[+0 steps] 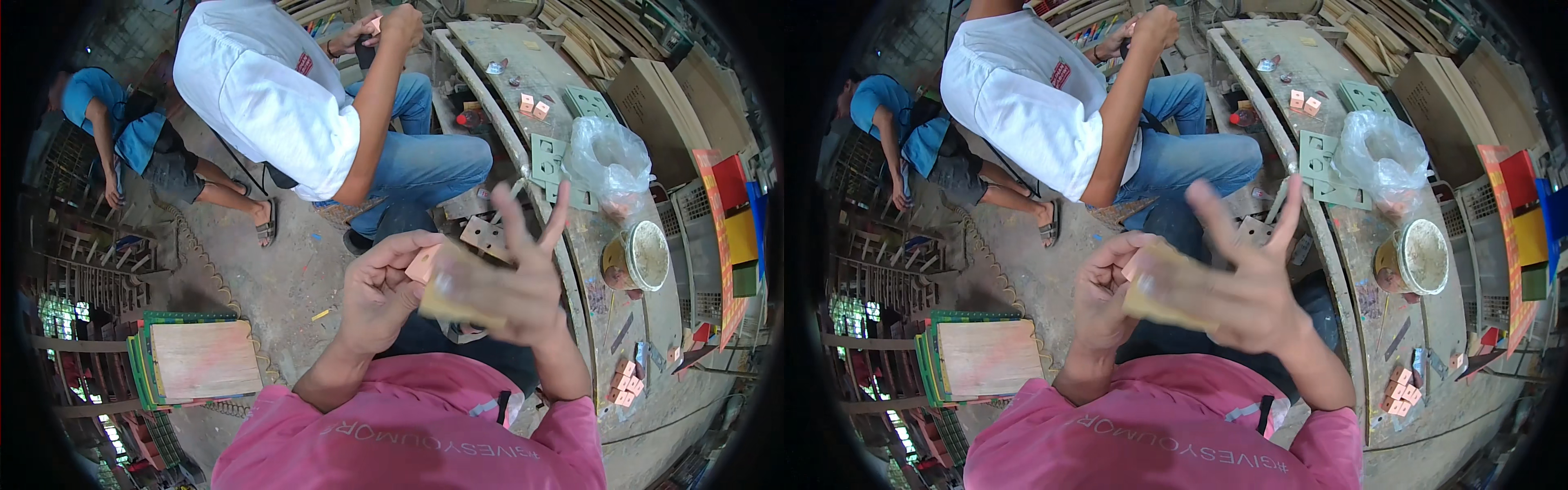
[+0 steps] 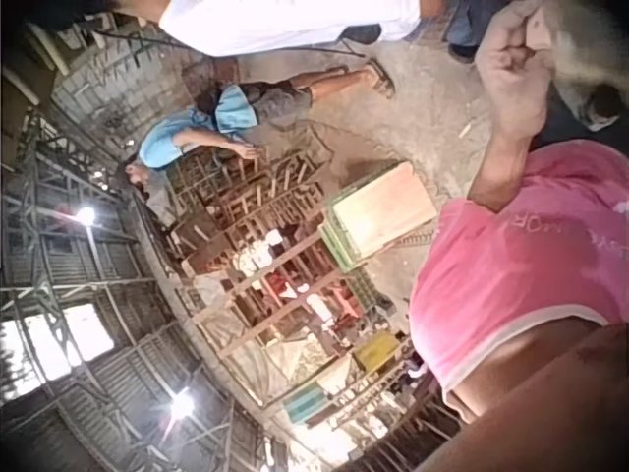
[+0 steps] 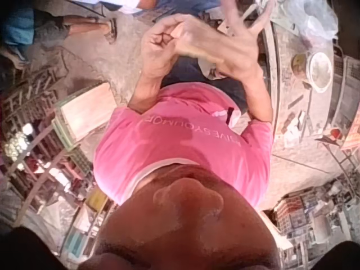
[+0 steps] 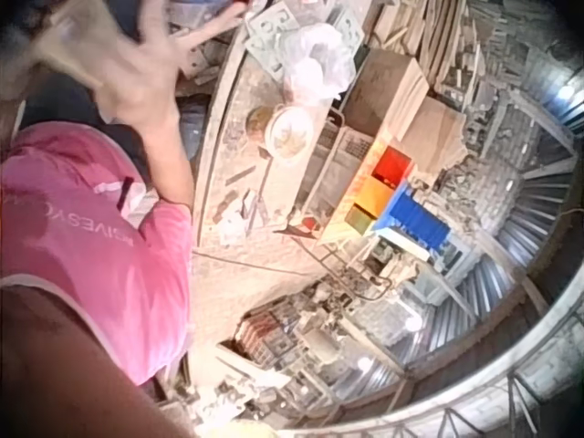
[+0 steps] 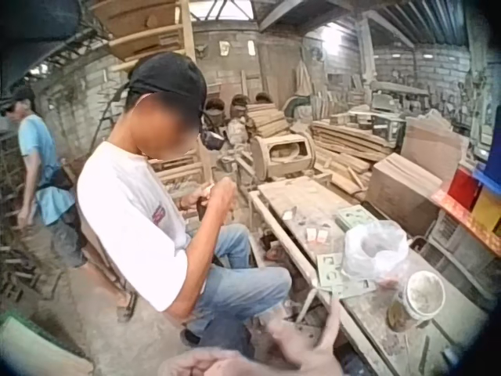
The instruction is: The person sands a small pink wooden block using a sanding sponge, smoothing its edges and surfaces. They then use a small brush to apply a substance to the block and place it on a table.
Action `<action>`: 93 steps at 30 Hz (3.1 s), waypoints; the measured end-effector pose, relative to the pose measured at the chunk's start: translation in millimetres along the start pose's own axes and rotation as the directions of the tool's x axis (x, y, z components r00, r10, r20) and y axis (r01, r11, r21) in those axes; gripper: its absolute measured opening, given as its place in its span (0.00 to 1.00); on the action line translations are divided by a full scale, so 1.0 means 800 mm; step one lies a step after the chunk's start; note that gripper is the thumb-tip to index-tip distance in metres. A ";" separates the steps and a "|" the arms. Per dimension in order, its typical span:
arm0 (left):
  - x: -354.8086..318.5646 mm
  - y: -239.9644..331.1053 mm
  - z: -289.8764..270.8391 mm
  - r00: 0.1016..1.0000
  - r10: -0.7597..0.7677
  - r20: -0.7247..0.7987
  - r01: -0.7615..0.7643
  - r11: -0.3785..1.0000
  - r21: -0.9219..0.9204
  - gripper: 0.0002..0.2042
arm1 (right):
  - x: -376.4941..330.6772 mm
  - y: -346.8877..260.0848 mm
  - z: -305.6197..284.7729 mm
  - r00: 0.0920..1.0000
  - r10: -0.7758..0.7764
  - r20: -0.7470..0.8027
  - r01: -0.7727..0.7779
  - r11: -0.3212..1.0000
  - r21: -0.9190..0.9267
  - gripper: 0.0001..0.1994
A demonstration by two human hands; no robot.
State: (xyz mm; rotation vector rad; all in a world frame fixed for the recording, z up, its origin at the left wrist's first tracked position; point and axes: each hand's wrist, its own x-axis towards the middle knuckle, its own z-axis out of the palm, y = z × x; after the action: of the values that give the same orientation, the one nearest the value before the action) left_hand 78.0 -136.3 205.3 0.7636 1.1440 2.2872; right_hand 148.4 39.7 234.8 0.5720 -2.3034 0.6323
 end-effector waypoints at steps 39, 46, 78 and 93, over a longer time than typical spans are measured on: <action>0.015 0.007 0.025 0.995 -0.041 0.092 0.044 0.998 -0.035 0.26 | 0.001 0.051 -0.034 0.958 0.081 -0.274 -0.078 0.997 0.021 0.12; 0.019 -0.006 0.027 0.997 -0.041 0.072 0.045 0.997 -0.057 0.24 | 0.002 0.042 -0.011 0.987 0.052 -0.149 -0.057 0.998 -0.030 0.14; 0.007 -0.006 0.022 0.985 -0.132 -0.110 0.138 0.989 0.053 0.28 | -0.058 0.020 0.000 0.903 0.234 -0.360 -0.204 0.972 0.120 0.11; -0.007 -0.017 0.018 0.994 -0.110 -0.005 0.110 0.992 -0.069 0.24 | -0.019 0.006 -0.009 0.992 0.057 -0.117 -0.053 0.998 0.031 0.12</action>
State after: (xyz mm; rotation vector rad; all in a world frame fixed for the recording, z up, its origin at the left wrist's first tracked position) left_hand 93.7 -124.2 199.8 0.6490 1.0779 2.2277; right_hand 159.6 50.6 227.6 0.4728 -2.2092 0.7066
